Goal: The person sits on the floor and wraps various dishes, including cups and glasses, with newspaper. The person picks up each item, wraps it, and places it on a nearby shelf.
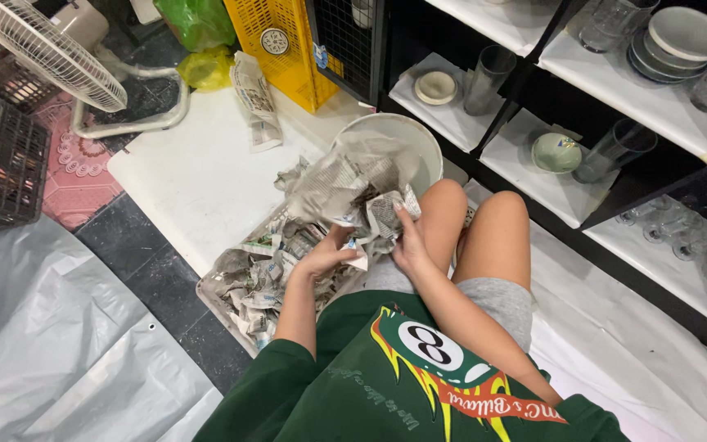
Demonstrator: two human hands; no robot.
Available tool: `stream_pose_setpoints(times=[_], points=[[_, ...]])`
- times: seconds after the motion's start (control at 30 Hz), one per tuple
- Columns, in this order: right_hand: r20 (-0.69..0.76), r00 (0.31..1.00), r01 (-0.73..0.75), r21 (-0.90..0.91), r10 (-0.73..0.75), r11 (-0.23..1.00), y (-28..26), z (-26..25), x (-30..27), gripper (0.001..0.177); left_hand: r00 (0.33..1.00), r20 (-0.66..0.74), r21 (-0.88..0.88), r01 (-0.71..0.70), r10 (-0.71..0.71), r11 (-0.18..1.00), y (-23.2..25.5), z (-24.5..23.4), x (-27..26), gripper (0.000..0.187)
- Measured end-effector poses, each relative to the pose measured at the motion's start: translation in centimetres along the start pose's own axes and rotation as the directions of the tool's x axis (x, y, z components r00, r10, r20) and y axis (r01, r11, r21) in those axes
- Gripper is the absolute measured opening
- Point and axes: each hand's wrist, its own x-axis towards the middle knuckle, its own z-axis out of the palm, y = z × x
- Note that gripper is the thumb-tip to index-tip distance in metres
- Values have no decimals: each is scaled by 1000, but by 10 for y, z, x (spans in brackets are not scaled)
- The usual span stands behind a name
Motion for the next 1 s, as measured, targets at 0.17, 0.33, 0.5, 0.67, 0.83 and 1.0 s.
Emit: stream_pose_setpoints(times=[0.17,0.33,0.5,0.67,0.83,1.0], points=[[66,998,22,-70,-18,997,-3,5,-9,58,900,-129,-500,303,-416,811,1,16,15,76],[59,987,-149,-54,152,987,0,-12,0,51,928,-201,-808,24,-314,589,-37,41,39,50],[121,957,-269,18,265,963,8,-35,13,46,973,-120,-808,21,-199,589,-32,45,36,39],[196,897,-426,143,396,893,2,-34,16,59,957,-154,-769,41,-246,638,0,64,26,42],[384,796,-572,222,468,790,-12,-35,12,62,954,-151,-697,83,-259,712,25,64,23,50],[265,826,-545,152,498,824,-4,-40,23,61,914,-298,-625,31,-275,780,26,61,24,51]])
